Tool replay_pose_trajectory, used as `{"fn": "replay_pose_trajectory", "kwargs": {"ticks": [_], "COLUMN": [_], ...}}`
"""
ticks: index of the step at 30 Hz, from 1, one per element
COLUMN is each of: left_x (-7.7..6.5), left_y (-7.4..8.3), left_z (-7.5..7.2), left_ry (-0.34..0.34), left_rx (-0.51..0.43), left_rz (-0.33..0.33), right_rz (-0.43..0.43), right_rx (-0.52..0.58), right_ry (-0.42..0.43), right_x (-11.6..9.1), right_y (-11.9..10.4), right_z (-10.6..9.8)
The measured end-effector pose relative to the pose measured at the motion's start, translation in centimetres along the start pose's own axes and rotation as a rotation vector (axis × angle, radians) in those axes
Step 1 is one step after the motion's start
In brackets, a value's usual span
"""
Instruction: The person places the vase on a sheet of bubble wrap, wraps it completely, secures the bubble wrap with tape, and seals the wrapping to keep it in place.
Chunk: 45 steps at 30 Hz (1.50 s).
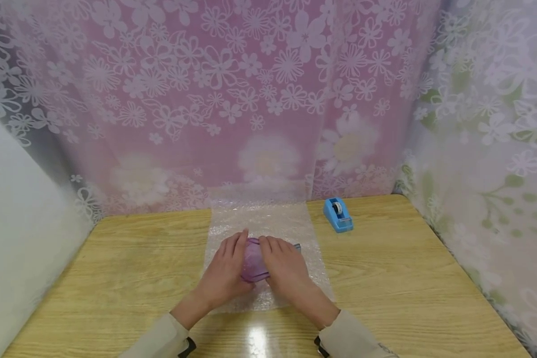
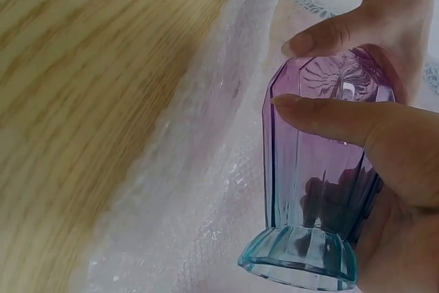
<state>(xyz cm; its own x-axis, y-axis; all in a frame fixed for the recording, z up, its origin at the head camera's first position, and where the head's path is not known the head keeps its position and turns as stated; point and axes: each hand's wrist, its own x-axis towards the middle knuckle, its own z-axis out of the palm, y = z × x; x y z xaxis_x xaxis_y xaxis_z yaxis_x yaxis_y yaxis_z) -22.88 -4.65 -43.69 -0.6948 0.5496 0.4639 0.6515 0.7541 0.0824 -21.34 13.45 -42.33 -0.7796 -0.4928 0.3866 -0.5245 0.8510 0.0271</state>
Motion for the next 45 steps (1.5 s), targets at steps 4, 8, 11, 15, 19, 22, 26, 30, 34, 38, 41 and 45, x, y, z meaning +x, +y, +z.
{"fn": "replay_pose_trajectory", "kwargs": {"ticks": [4,8,11,15,19,22,26,30,34,38,41,45], "left_x": [0.2,0.5,0.6,0.7,0.7,0.7,0.9,0.9,0.7,0.7,0.8,0.7], "left_y": [-0.7,-1.3,-1.6,-1.9,-1.8,-1.8,-1.6,-1.2,-0.8,-0.5,-0.2,0.0], "left_z": [-0.6,-1.2,-1.5,-1.8,-1.6,-1.4,-1.1,-1.3,-1.4,-1.4,-1.5,-1.4], "left_ry": [-0.065,-0.123,-0.158,-0.189,-0.177,-0.137,-0.087,-0.113,-0.136,-0.083,-0.046,-0.022], "left_rx": [-0.073,-0.177,-0.23,-0.241,-0.213,-0.185,-0.161,-0.156,-0.15,-0.13,-0.123,-0.123], "left_rz": [0.032,0.048,0.036,0.041,0.08,0.103,0.111,0.096,0.084,0.086,0.093,0.09], "right_rz": [-0.001,0.003,0.0,-0.014,-0.032,-0.044,-0.04,-0.024,-0.024,-0.037,-0.046,-0.063], "right_rx": [0.016,0.038,0.048,0.044,0.022,-0.017,-0.055,-0.036,-0.02,-0.041,-0.048,-0.05], "right_ry": [0.005,0.016,0.025,0.04,0.048,0.057,0.07,0.044,0.026,0.066,0.101,0.124], "right_x": [-0.1,-0.1,-0.1,-0.2,-0.2,-0.1,0.2,0.3,0.2,0.3,0.3,0.3], "right_y": [0.2,0.3,0.4,0.5,0.6,0.7,0.7,0.6,0.5,0.5,0.5,0.4], "right_z": [-0.2,-0.6,-0.8,-0.9,-0.9,-1.0,-1.2,-1.4,-1.4,-1.3,-1.2,-1.0]}}
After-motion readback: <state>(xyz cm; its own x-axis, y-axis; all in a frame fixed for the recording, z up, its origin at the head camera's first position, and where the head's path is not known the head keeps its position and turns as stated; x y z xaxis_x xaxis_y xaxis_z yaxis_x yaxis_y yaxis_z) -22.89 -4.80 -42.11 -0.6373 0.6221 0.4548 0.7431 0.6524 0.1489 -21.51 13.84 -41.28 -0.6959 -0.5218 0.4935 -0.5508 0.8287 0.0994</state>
